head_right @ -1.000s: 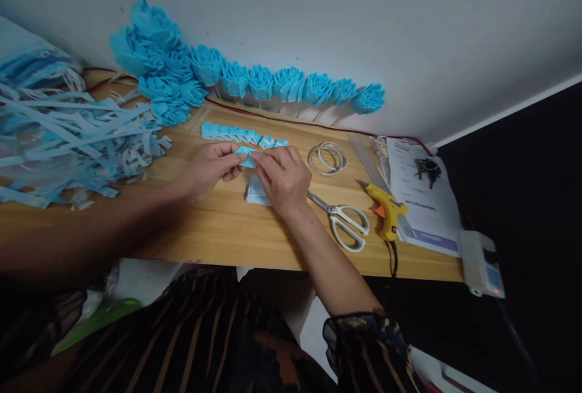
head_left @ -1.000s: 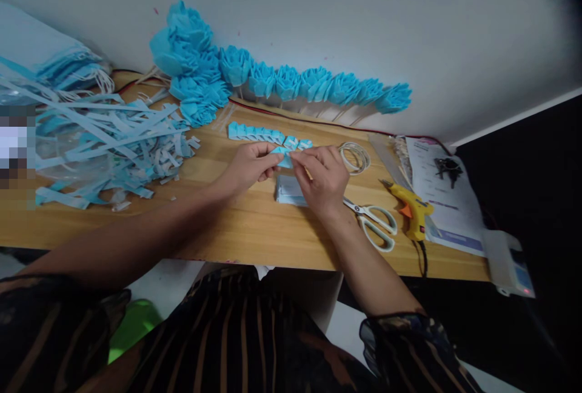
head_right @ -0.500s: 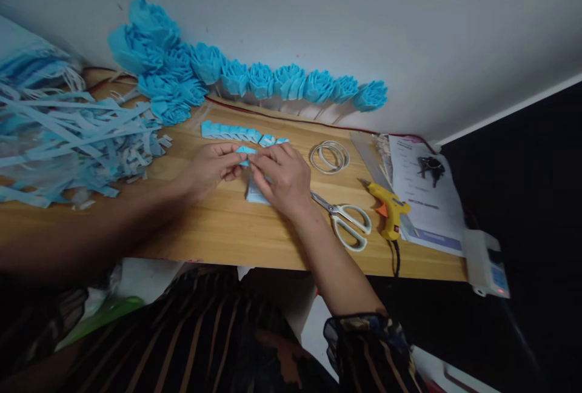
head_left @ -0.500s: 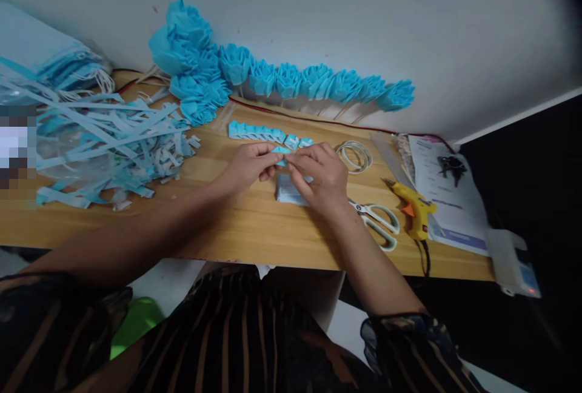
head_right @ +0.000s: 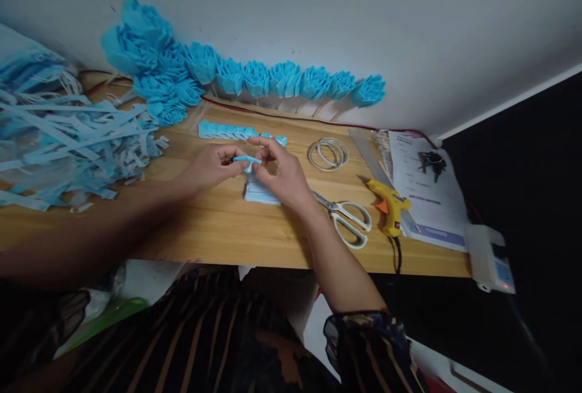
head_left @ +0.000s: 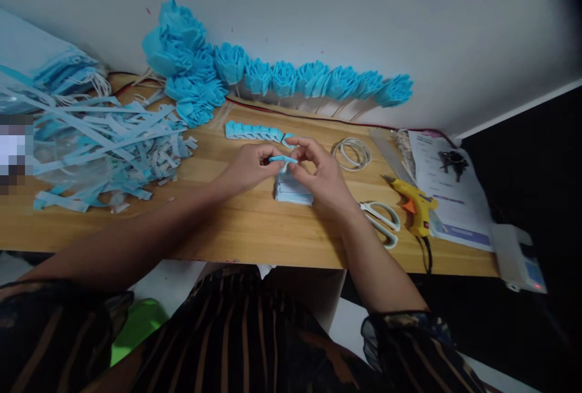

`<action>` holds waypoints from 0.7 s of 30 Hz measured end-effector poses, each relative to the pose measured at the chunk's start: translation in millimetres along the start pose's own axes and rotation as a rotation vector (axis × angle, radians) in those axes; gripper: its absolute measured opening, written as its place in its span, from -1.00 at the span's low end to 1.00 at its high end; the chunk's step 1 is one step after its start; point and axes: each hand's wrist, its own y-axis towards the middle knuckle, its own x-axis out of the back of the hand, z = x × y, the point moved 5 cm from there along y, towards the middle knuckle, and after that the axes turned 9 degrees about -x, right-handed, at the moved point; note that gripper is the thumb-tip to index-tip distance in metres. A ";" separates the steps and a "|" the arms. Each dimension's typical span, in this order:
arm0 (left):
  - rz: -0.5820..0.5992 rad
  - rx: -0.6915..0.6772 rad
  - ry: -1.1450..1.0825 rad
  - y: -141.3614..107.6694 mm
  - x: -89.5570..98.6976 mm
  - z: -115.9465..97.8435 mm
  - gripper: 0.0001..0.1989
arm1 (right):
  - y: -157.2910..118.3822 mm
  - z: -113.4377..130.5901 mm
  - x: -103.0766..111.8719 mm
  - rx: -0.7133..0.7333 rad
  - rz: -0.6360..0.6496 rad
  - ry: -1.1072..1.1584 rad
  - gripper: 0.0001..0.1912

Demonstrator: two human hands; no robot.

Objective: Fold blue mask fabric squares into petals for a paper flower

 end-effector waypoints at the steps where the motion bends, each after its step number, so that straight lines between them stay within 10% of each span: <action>1: 0.004 0.010 -0.026 -0.1 -0.1 0.0 -0.87 | 0.4 -1.1 -0.7 -0.002 -0.011 0.010 -0.57; 21: -0.062 -0.025 -0.067 -1.4 1.6 -6.4 -0.84 | 7.0 -16.0 -6.7 -0.060 -0.003 0.240 -0.51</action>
